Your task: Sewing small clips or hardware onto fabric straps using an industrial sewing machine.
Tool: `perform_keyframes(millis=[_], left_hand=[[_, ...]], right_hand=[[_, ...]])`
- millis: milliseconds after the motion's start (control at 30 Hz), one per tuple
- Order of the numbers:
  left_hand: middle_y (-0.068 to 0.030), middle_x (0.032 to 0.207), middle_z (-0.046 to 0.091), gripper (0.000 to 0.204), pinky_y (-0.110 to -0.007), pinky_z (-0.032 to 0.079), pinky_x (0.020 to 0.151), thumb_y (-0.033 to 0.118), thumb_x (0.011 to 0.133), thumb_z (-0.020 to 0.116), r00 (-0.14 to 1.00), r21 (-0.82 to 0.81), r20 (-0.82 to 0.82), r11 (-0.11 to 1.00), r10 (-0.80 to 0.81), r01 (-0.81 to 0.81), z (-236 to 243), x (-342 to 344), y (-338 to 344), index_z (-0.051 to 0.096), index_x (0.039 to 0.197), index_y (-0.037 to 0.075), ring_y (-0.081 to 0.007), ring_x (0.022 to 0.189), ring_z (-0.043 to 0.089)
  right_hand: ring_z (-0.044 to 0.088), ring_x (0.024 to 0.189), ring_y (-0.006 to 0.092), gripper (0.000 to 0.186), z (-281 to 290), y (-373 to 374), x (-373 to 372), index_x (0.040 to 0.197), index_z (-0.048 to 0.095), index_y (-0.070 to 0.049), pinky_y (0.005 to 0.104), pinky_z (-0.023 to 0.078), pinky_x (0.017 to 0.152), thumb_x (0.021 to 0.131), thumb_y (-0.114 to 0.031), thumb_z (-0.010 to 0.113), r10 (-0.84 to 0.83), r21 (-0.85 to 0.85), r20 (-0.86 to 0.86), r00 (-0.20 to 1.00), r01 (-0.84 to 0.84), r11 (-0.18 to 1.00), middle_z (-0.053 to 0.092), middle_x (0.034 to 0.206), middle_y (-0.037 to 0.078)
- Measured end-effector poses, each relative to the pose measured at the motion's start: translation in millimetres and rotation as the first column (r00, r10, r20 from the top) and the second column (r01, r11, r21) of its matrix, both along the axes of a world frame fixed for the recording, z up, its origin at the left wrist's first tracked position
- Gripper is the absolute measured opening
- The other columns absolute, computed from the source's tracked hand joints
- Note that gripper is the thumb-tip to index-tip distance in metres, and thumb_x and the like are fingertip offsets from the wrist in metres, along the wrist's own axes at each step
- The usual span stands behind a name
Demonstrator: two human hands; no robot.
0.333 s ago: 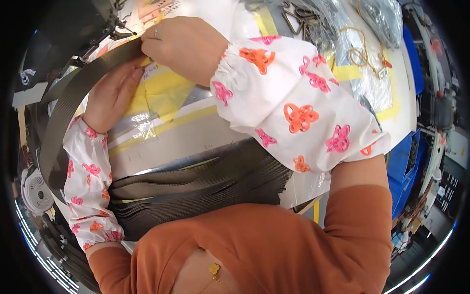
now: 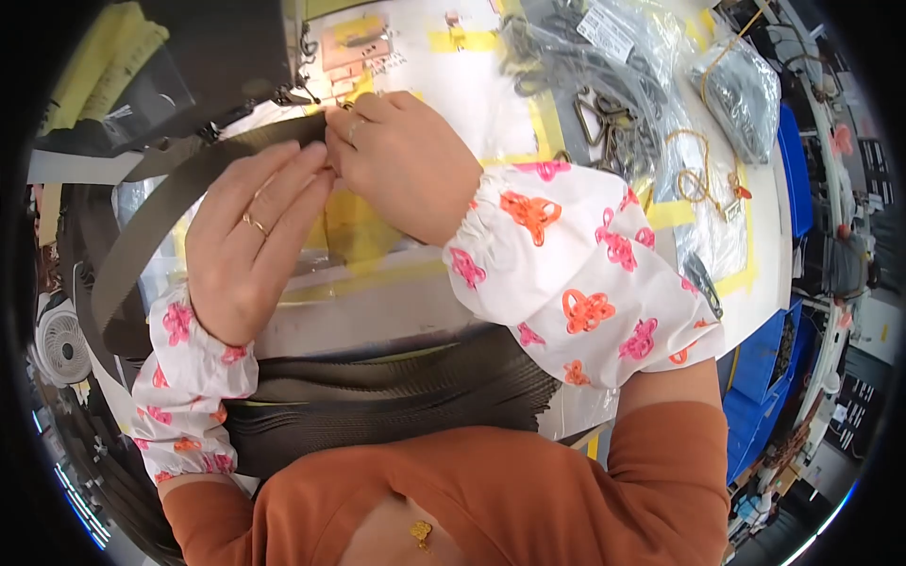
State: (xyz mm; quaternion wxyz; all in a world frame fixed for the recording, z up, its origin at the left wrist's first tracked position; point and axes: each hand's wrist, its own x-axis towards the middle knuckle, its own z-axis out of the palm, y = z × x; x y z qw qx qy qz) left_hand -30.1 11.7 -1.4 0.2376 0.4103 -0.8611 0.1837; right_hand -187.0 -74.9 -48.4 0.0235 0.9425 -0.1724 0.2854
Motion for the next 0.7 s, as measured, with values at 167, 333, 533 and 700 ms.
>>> perform_keyframes(millis=[167, 333, 533, 700], left_hand=[[-0.0106, 0.092, 0.061, 0.027, -0.032, 0.049, 0.072, 0.006, 0.064, 0.061, 0.989, 0.071, 0.073, 0.988, 0.131, -0.136, -27, 25, -13, 0.062, 0.089, -0.003, -0.0222, 0.083, 0.058], [-0.0035, 0.093, 0.061, 0.027, -0.03, 0.049, 0.064, 0.008, 0.062, 0.062, 0.999, 0.101, 0.022, 0.994, -0.036, 0.034, -34, 47, -30, 0.062, 0.089, 0.002, -0.0195, 0.075, 0.056], [-0.0004, 0.105, 0.062, 0.035, -0.031, 0.046, 0.066, 0.0, 0.064, 0.061, 0.986, 0.316, -0.159, 0.949, 0.057, -0.004, -40, 42, -30, 0.065, 0.097, 0.01, -0.0215, 0.073, 0.052], [0.0002, 0.111, 0.059, 0.036, -0.03, 0.045, 0.068, 0.002, 0.066, 0.06, 0.997, 0.325, -0.047, 0.945, 0.055, -0.037, -29, 42, -23, 0.064, 0.101, 0.011, -0.0215, 0.076, 0.052]], right_hand=[[0.055, 0.09, 0.0214, 0.033, -2, 2, -3, 0.098, 0.061, 0.0, 0.033, 0.046, 0.075, 0.065, -0.007, 0.057, -0.002, 0.007, 0.001, 1.0, 0.002, 1.0, 0.06, 0.105, 0.007], [0.055, 0.092, 0.0207, 0.034, 6, 9, 1, 0.099, 0.06, 0.0, 0.0335, 0.044, 0.078, 0.066, -0.008, 0.056, -0.091, -0.047, -0.095, 0.991, 0.087, 0.995, 0.059, 0.106, 0.008], [0.055, 0.093, 0.0205, 0.029, 2, 1, -2, 0.096, 0.062, -0.003, 0.0328, 0.045, 0.079, 0.068, -0.007, 0.057, -0.102, 0.07, 0.033, 0.994, 0.1, 0.993, 0.06, 0.103, 0.006], [0.056, 0.092, 0.0203, 0.021, 7, 1, -1, 0.089, 0.064, -0.004, 0.0319, 0.046, 0.077, 0.068, -0.006, 0.058, -0.057, 0.097, -0.007, 0.998, 0.057, 0.994, 0.061, 0.099, 0.004]])
